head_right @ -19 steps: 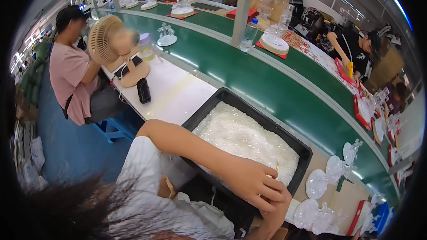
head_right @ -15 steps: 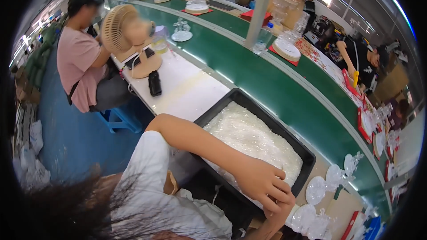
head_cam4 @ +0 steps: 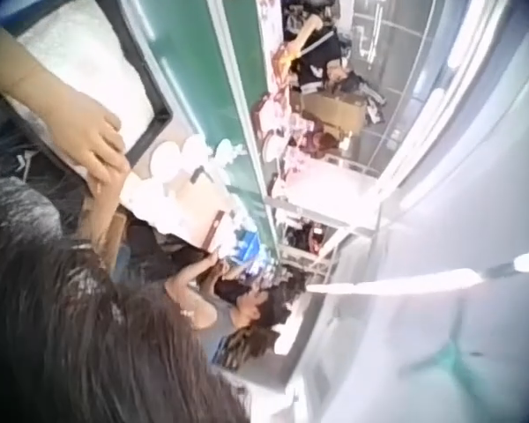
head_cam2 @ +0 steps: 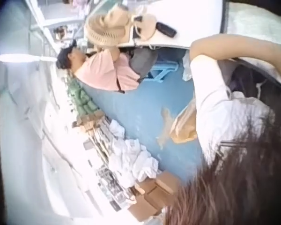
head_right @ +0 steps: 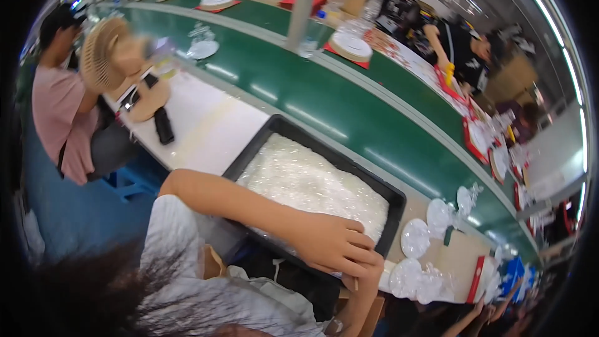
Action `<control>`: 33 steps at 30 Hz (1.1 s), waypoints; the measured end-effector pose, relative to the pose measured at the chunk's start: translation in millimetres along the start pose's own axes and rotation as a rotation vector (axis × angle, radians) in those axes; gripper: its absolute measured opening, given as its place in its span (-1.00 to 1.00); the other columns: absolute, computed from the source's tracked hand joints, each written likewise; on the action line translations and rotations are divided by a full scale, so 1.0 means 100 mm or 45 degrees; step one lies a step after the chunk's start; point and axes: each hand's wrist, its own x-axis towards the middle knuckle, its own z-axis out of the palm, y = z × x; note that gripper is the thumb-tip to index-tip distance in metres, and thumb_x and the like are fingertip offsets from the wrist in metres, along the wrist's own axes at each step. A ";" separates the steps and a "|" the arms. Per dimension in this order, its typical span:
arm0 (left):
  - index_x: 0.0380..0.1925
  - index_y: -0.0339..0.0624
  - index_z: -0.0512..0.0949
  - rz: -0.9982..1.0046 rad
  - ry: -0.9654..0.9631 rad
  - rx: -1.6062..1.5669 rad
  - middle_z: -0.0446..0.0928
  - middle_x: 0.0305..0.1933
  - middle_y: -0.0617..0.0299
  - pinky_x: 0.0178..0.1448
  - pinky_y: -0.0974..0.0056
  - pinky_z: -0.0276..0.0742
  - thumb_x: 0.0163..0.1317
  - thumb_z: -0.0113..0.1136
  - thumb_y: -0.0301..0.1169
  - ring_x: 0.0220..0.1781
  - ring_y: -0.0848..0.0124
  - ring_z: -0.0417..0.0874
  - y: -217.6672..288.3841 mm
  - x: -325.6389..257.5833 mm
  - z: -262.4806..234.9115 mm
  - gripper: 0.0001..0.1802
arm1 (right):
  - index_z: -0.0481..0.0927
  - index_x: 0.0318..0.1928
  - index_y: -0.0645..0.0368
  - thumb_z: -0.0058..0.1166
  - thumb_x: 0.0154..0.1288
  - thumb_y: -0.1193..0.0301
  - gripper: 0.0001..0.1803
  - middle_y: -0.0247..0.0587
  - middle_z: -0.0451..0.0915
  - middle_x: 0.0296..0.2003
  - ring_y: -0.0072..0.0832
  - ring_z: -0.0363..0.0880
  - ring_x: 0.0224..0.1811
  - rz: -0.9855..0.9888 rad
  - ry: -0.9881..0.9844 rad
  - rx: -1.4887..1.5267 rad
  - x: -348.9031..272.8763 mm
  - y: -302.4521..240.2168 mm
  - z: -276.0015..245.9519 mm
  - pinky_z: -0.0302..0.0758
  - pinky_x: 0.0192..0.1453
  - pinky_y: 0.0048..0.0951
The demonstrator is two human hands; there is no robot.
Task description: Applying adhesive to clear plastic parts with a brush and coating them in white decorative granules at an assembly line workstation.
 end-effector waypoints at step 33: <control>0.06 0.04 0.58 -0.753 -0.358 0.437 0.55 0.05 0.19 0.04 0.22 0.46 0.02 0.20 -0.44 0.05 0.30 0.53 -0.60 -0.57 -0.69 -0.50 | 0.67 -0.14 0.14 0.26 0.25 0.14 -0.66 -0.01 0.68 -0.19 -0.10 0.67 -0.02 0.763 -0.102 -0.577 4.36 3.93 1.51 0.62 0.00 -0.10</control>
